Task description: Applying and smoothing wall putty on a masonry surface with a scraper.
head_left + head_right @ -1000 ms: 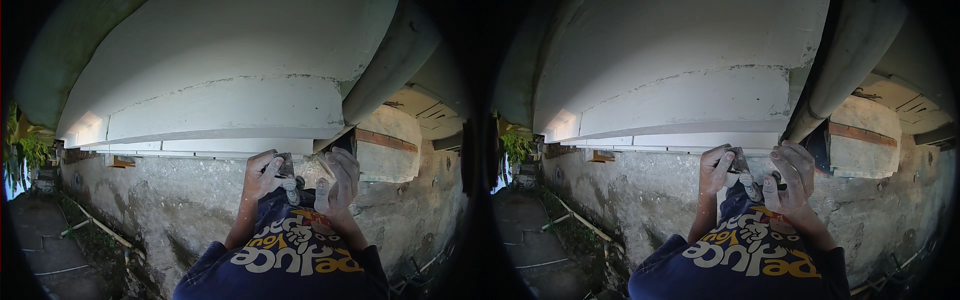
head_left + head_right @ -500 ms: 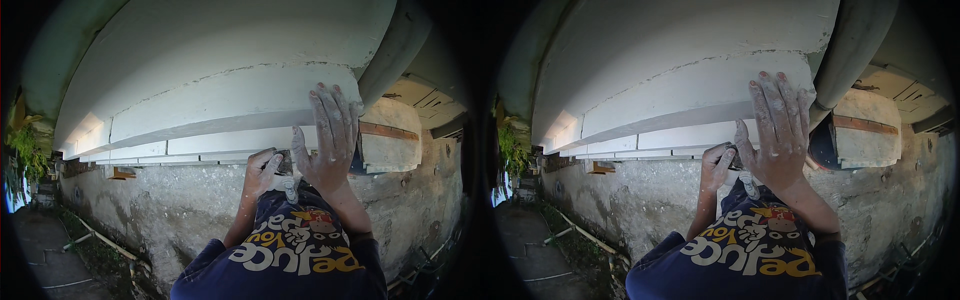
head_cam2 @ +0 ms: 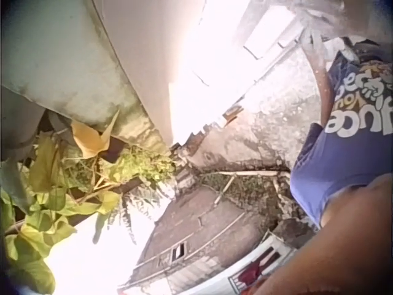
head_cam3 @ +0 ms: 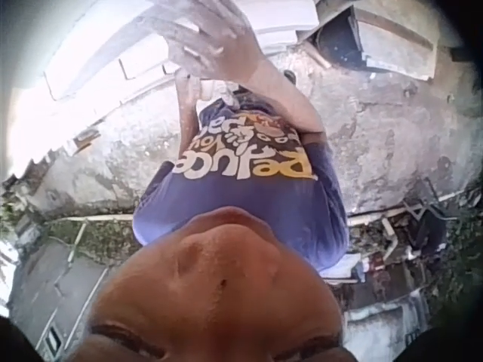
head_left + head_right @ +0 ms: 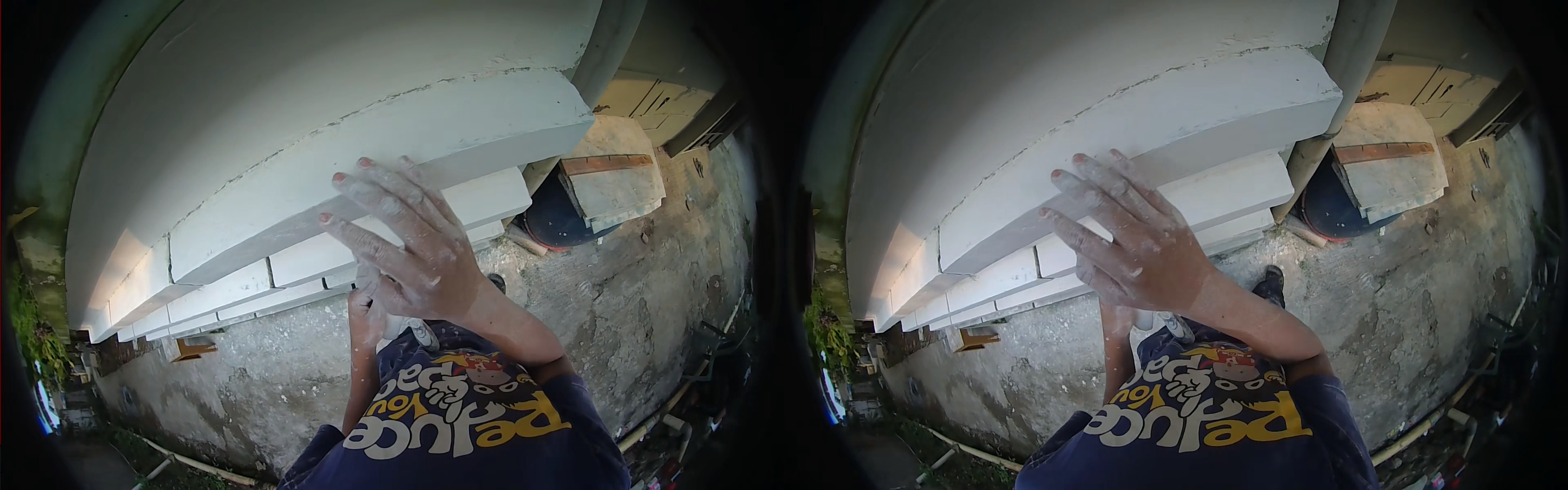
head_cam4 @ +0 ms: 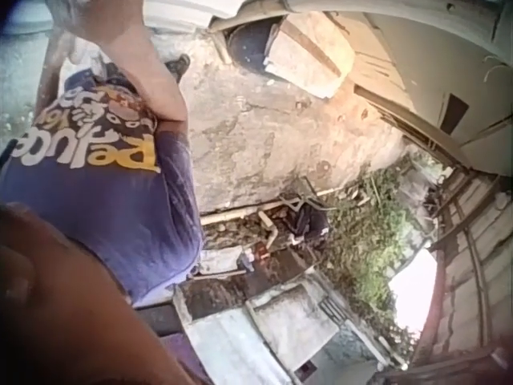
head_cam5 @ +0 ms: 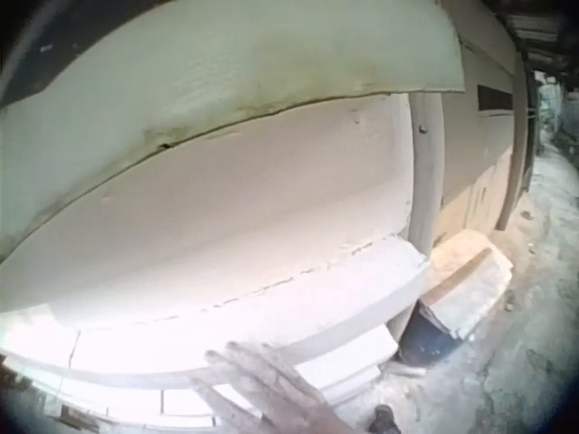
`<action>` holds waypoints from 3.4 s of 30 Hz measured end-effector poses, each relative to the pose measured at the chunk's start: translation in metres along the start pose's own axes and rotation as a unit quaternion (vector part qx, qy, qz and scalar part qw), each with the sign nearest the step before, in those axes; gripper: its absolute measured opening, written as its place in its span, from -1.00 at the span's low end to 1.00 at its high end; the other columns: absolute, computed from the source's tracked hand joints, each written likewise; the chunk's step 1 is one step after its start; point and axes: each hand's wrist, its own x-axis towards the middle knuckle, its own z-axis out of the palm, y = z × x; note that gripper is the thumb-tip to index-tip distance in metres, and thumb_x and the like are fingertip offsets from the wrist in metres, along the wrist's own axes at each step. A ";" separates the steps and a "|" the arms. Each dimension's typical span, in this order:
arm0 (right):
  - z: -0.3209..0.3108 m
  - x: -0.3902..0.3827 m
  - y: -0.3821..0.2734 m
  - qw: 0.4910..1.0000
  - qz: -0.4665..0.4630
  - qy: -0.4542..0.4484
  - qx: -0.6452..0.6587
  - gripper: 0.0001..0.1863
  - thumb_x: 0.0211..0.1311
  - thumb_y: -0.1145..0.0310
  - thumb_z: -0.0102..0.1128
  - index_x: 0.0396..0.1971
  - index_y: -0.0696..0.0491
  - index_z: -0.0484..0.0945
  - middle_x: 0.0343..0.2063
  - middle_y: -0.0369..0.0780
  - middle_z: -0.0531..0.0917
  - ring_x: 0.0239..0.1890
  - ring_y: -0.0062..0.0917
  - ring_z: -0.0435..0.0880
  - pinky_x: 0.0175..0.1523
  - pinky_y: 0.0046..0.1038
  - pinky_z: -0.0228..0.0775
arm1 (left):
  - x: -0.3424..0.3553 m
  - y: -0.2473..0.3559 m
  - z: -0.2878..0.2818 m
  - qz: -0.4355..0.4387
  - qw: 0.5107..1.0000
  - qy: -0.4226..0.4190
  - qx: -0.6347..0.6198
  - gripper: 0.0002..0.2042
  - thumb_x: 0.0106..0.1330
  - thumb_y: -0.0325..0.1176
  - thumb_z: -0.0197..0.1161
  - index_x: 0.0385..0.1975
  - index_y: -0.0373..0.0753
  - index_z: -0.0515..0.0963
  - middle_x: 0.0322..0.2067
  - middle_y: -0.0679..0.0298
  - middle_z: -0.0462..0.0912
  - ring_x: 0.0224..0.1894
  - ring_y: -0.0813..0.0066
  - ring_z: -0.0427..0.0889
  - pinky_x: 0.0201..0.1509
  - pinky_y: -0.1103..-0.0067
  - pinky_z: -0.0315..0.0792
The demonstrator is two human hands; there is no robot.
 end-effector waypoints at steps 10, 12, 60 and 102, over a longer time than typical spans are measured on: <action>-0.010 0.006 0.050 0.904 0.136 0.136 -0.381 -0.54 0.29 0.31 0.15 0.16 0.13 0.57 0.21 -0.06 0.54 0.34 -0.13 0.40 0.51 0.10 0.04 | -0.002 0.009 -0.041 -0.006 0.997 -0.030 0.072 -0.66 0.47 -0.35 0.25 -0.55 -0.38 0.41 -0.60 0.39 0.40 -0.47 0.65 0.23 -0.40 0.58 0.22; 0.027 0.014 0.009 0.942 0.152 0.086 -0.285 -0.48 0.33 0.31 0.10 0.29 0.02 0.47 0.31 -0.17 0.47 0.43 -0.17 0.31 0.55 0.10 -0.07 | -0.002 0.013 -0.045 0.022 0.994 -0.045 0.100 -0.67 0.46 -0.36 0.25 -0.54 -0.38 0.40 -0.61 0.35 0.37 -0.49 0.60 0.22 -0.41 0.57 0.21; 0.064 -0.013 0.052 0.865 0.238 0.428 -0.106 -0.30 0.55 0.21 -0.11 0.50 0.28 -0.03 0.54 0.12 -0.07 0.58 0.05 -0.16 0.60 -0.13 -0.29 | -0.092 -0.012 -0.110 0.014 0.979 0.201 -0.027 -0.65 0.56 -0.19 0.10 -0.37 -0.36 0.59 -0.47 0.35 0.58 -0.43 0.63 0.46 -0.31 0.59 0.38; 0.186 -0.131 0.072 0.790 0.447 0.027 -0.418 -0.15 0.44 -0.13 -0.06 0.49 0.20 0.10 0.51 0.00 0.11 0.59 -0.11 -0.10 0.60 0.03 -0.28 | 0.063 0.011 -0.204 0.050 0.985 -0.148 0.072 -0.74 0.48 -0.37 0.15 -0.45 -0.41 0.47 -0.52 0.34 0.43 -0.45 0.61 0.34 -0.32 0.62 0.29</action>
